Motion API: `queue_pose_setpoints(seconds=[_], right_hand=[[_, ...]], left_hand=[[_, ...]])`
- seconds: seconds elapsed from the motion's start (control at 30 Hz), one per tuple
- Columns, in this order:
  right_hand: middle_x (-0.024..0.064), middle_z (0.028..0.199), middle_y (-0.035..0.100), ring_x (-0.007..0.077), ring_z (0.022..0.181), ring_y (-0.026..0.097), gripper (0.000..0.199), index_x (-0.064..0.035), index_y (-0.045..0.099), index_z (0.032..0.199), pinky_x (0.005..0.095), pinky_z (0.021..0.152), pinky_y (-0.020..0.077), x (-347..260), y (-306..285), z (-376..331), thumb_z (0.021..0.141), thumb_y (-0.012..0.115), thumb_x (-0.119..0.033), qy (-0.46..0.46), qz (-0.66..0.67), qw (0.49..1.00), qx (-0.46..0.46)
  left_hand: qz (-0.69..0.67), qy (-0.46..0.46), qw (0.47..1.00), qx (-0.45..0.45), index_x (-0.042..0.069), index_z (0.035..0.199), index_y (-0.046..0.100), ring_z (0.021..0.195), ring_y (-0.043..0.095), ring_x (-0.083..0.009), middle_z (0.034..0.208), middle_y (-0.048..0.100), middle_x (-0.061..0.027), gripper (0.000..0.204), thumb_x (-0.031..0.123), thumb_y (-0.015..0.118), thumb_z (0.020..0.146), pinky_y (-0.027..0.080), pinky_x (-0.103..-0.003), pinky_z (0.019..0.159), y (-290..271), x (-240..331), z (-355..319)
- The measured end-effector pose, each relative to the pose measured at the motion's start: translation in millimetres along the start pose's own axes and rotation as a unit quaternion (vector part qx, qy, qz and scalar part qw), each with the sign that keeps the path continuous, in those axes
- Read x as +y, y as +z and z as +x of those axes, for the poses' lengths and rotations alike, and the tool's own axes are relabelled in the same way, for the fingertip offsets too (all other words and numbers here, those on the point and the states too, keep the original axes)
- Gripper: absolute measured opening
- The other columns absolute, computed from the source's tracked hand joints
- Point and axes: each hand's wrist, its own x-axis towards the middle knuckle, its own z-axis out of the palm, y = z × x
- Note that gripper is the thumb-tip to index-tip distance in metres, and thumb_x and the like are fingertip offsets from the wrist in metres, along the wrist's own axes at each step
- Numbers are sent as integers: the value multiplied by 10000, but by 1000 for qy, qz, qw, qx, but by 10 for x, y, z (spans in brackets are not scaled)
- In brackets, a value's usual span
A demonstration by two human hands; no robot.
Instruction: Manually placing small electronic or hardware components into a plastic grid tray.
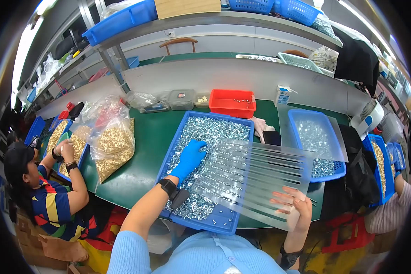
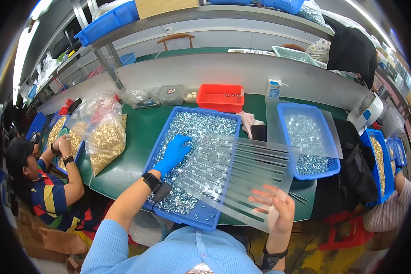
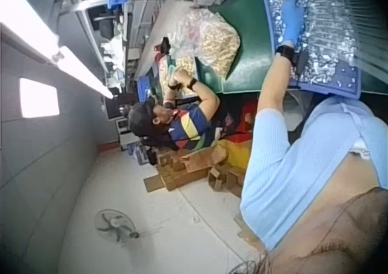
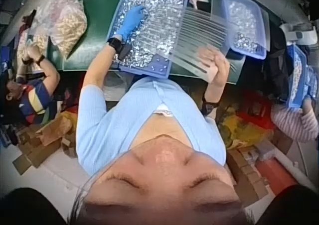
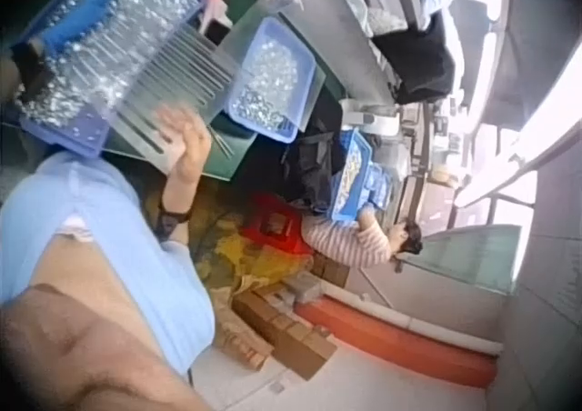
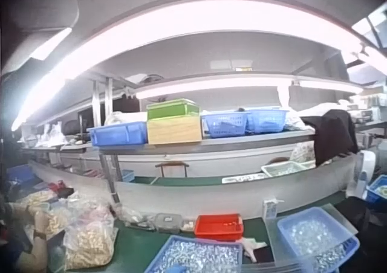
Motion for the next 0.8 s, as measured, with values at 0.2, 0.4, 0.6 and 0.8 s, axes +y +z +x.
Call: queue_pose_setpoints(seconds=[0.2, 0.4, 0.6, 0.8], right_hand=[[295, 1013, 603, 360, 855, 650, 512, 108, 491, 1126, 325, 594, 545, 98, 105, 30, 785, 534, -272, 9, 31, 999, -21], [295, 1035, 595, 365, 889, 640, 446, 103, 478, 1150, 345, 626, 548, 94, 110, 55, 829, 517, -205, 12, 49, 997, -52], [292, 1051, 589, 349, 891, 642, 466, 104, 459, 1167, 341, 633, 547, 94, 101, 71, 850, 510, -233, 10, 28, 998, -58], [283, 1045, 593, 323, 860, 649, 482, 105, 446, 1176, 333, 636, 543, 121, 69, 75, 870, 501, -263, -2, -4, 998, -66]], left_hand=[[-225, -118, 964, -83, 47, 1024, 619, 847, 587, -158, 956, 616, -82, 263, 200, 641, 811, 473, -301, 738, -131, 407, 34], [-289, -18, 948, -131, 50, 1014, 622, 780, 564, -119, 896, 613, -32, 260, 226, 634, 824, 465, -271, 702, -205, 1355, -68], [-422, -227, 867, -135, 82, 997, 609, 678, 542, -109, 831, 592, -18, 225, 243, 617, 841, 447, -265, 600, -284, 1155, 23], [-649, -289, 704, 5, 87, 947, 587, 650, 545, -130, 777, 571, -19, 177, 244, 581, 864, 445, -272, 565, -137, 1168, -27]])
